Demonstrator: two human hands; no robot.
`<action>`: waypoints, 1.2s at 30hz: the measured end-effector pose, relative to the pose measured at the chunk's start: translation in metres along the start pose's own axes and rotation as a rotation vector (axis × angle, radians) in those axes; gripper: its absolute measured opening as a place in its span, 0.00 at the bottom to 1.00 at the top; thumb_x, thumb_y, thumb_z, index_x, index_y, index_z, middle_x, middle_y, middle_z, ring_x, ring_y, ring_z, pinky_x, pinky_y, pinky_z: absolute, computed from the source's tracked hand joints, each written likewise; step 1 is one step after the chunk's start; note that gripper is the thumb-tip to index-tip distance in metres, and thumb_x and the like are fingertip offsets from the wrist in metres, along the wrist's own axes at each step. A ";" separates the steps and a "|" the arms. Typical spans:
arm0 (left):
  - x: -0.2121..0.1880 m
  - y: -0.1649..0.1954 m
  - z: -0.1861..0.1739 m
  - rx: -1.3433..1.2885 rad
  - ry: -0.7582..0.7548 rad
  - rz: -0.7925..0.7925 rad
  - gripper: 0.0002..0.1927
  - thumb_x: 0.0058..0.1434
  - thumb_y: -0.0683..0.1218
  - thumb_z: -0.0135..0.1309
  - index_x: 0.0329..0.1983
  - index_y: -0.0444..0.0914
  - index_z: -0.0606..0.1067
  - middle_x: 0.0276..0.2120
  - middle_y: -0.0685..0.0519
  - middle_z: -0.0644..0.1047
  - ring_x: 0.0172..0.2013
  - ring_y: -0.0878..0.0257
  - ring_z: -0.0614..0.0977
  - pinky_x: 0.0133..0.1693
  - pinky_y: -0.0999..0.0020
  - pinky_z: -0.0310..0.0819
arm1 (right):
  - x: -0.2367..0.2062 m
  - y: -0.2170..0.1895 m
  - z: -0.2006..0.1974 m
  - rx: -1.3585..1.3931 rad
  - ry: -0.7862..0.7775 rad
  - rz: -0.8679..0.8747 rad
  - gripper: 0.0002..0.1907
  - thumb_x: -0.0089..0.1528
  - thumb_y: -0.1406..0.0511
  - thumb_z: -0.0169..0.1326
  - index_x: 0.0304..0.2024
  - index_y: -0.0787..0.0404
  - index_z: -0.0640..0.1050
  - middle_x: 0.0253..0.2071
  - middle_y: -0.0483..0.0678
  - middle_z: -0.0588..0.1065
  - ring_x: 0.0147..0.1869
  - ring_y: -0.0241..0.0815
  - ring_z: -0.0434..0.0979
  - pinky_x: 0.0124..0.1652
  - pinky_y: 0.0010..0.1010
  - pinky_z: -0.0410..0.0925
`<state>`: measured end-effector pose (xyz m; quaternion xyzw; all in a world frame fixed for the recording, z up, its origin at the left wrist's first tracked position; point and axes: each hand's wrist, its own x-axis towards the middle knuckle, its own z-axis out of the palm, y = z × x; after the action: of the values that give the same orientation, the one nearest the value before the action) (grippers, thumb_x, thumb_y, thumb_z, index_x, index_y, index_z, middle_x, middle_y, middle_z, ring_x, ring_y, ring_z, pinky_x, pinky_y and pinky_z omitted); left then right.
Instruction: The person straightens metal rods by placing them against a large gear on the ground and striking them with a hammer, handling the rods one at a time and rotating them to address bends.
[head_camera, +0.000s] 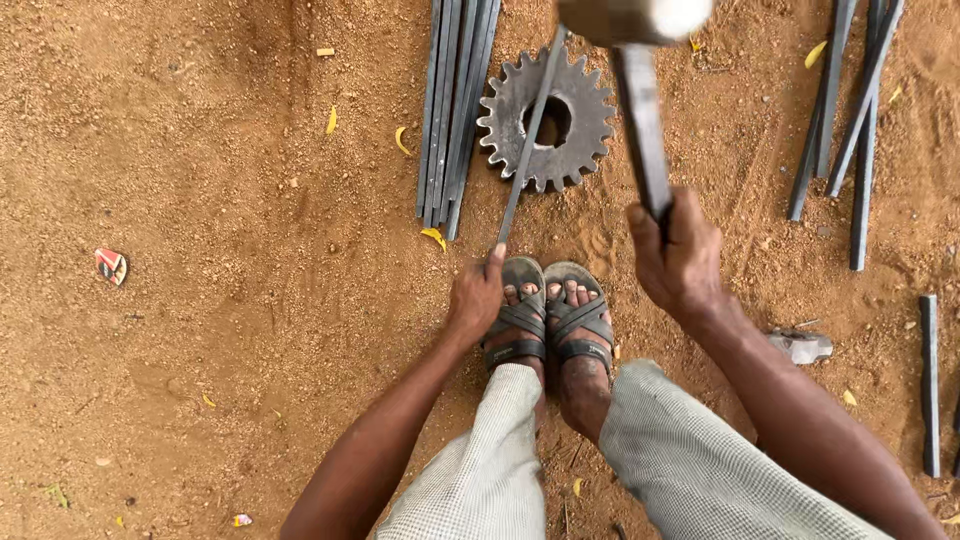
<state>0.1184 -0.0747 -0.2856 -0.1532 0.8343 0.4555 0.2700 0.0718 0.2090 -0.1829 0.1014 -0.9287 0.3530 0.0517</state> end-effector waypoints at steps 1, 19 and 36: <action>-0.007 -0.006 0.000 0.002 0.015 0.040 0.37 0.73 0.69 0.26 0.25 0.40 0.73 0.14 0.58 0.67 0.12 0.67 0.65 0.12 0.63 0.58 | 0.001 0.004 -0.004 0.016 0.071 -0.081 0.15 0.80 0.59 0.41 0.46 0.66 0.64 0.24 0.47 0.68 0.18 0.33 0.67 0.12 0.28 0.64; -0.049 0.005 -0.008 -0.159 -0.231 -0.148 0.35 0.72 0.68 0.27 0.44 0.38 0.77 0.21 0.48 0.76 0.20 0.55 0.77 0.24 0.53 0.75 | -0.067 0.020 0.041 -0.142 -0.420 0.640 0.16 0.75 0.56 0.38 0.42 0.61 0.65 0.22 0.52 0.72 0.11 0.34 0.60 0.06 0.30 0.59; -0.009 0.217 -0.083 -1.482 -0.776 0.167 0.26 0.79 0.57 0.44 0.68 0.33 0.70 0.38 0.47 0.81 0.32 0.64 0.83 0.36 0.73 0.81 | -0.076 0.015 0.058 -0.183 -0.233 0.402 0.16 0.76 0.60 0.42 0.37 0.64 0.66 0.16 0.49 0.68 0.10 0.34 0.62 0.06 0.34 0.60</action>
<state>-0.0093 -0.0278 -0.0972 -0.0613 0.1757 0.9246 0.3325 0.1410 0.1927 -0.2484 -0.0503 -0.9579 0.2568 -0.1178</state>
